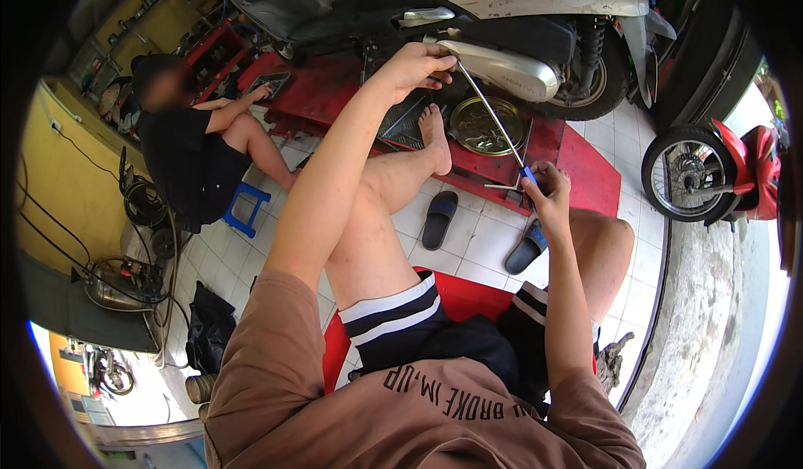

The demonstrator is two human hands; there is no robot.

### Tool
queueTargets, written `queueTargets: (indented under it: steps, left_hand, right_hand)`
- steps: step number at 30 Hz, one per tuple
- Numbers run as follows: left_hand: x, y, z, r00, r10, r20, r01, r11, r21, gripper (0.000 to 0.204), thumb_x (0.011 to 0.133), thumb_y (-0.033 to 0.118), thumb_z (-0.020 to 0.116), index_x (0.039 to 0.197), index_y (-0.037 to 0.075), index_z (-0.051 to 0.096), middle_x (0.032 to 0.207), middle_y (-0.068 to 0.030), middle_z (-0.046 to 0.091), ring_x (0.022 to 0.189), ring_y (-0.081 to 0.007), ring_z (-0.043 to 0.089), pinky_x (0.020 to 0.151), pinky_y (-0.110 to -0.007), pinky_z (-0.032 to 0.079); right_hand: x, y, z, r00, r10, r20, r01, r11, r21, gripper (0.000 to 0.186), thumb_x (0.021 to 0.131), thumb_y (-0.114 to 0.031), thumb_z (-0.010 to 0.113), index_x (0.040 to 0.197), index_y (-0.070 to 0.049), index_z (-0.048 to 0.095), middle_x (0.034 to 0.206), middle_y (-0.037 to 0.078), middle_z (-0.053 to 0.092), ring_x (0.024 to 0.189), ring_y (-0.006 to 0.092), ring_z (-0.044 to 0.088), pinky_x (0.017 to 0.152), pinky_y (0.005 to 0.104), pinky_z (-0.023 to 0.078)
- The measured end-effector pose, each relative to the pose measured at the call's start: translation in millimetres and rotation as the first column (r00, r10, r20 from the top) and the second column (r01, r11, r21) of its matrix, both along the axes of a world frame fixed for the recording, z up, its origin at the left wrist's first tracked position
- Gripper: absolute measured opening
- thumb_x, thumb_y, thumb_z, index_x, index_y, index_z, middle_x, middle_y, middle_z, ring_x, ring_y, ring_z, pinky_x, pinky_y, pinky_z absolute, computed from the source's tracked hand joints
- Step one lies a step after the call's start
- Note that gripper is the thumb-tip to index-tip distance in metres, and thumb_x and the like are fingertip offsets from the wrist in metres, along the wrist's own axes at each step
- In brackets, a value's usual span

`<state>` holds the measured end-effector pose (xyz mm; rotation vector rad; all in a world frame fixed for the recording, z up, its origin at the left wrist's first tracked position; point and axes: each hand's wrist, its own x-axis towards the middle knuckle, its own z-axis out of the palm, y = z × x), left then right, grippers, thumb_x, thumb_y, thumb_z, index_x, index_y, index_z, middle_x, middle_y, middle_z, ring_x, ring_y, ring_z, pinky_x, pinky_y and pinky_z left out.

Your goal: The person sits on a red plastic chair in a workshop and uses a T-handle wrench to loosen and tighten a bolt on the underside of a white motorcycle. The person repeatedly adjusts the tool and applies force to the fastener while another person sits nearby.

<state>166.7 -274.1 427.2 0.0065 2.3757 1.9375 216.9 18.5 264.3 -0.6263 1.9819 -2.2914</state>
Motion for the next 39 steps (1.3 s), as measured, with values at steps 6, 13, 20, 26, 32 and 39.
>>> queueTargets:
  steps: [6, 13, 20, 26, 32, 39]
  left_hand:
    - [-2.0, 0.5, -0.1, 1.0, 0.001, 0.003, -0.001, 1.0, -0.023, 0.02, 0.092, 0.02, 0.061, 0.107, 0.006, 0.063, 0.092, 0.0024, 0.062, 0.079, -0.0085, 0.06, 0.072, -0.024, 0.049]
    - [-3.5, -1.5, -4.0, 1.0, 0.007, 0.007, -0.007, 0.999, -0.052, 0.02, 0.093, 0.019, 0.06, 0.107, 0.005, 0.063, 0.092, 0.0021, 0.063, 0.08, -0.0083, 0.06, 0.072, -0.024, 0.049]
    - [-4.8, -4.9, -4.9, 1.0, -0.006, 0.001, 0.006, 0.999, -0.038, 0.02, 0.094, 0.018, 0.059, 0.107, 0.004, 0.063, 0.091, 0.0015, 0.063, 0.081, -0.0092, 0.061, 0.073, -0.025, 0.05]
    - [-3.8, -2.2, -2.6, 1.0, -0.014, -0.004, 0.014, 1.0, 0.0, 0.02, 0.095, 0.016, 0.057, 0.109, 0.002, 0.062, 0.099, -0.0043, 0.066, 0.09, -0.0137, 0.065, 0.076, -0.025, 0.051]
    - [-6.5, -1.0, -7.3, 0.999, -0.011, -0.047, 0.018, 0.991, 0.136, 0.014, 0.093, 0.008, 0.057, 0.101, -0.001, 0.063, 0.097, -0.0114, 0.068, 0.089, -0.0194, 0.068, 0.077, -0.028, 0.055]
    - [-9.2, -0.8, -9.3, 0.998, 0.018, -0.063, -0.008, 0.988, 0.156, 0.018, 0.094, 0.008, 0.056, 0.106, -0.003, 0.064, 0.1, -0.0122, 0.068, 0.092, -0.0209, 0.068, 0.081, -0.028, 0.055]
  right_hand:
    - [0.0, 0.6, 0.4, 1.0, 0.012, 0.002, -0.012, 1.0, -0.005, 0.017, 0.087, -0.006, 0.063, 0.1, -0.002, 0.053, 0.07, 0.003, 0.057, 0.054, 0.0064, 0.05, 0.047, 0.0209, 0.038]
    - [-2.1, 0.8, -1.2, 1.0, 0.012, -0.014, -0.012, 1.0, 0.024, 0.018, 0.087, -0.006, 0.064, 0.1, -0.002, 0.053, 0.071, 0.003, 0.058, 0.053, 0.0063, 0.049, 0.046, 0.0203, 0.038]
    - [0.4, -0.8, 1.7, 1.0, 0.002, 0.03, -0.003, 1.0, 0.025, 0.018, 0.086, -0.006, 0.064, 0.1, -0.002, 0.053, 0.071, 0.003, 0.058, 0.052, 0.0064, 0.049, 0.046, 0.02, 0.038]
    - [-1.6, -0.2, -1.8, 1.0, -0.004, 0.014, 0.004, 1.0, 0.008, 0.018, 0.086, -0.005, 0.064, 0.1, -0.002, 0.053, 0.071, 0.004, 0.059, 0.054, 0.0063, 0.05, 0.046, 0.0201, 0.038]
    - [-1.4, 0.2, -0.5, 1.0, -0.02, -0.005, 0.02, 0.999, 0.03, 0.018, 0.086, -0.004, 0.064, 0.099, -0.002, 0.053, 0.071, 0.003, 0.058, 0.054, 0.0058, 0.05, 0.046, 0.0203, 0.038]
    - [-0.4, -0.4, 2.8, 0.999, -0.034, -0.013, 0.034, 0.999, 0.014, 0.016, 0.085, -0.003, 0.064, 0.098, -0.001, 0.054, 0.07, 0.002, 0.058, 0.053, 0.0053, 0.049, 0.046, 0.0202, 0.037]
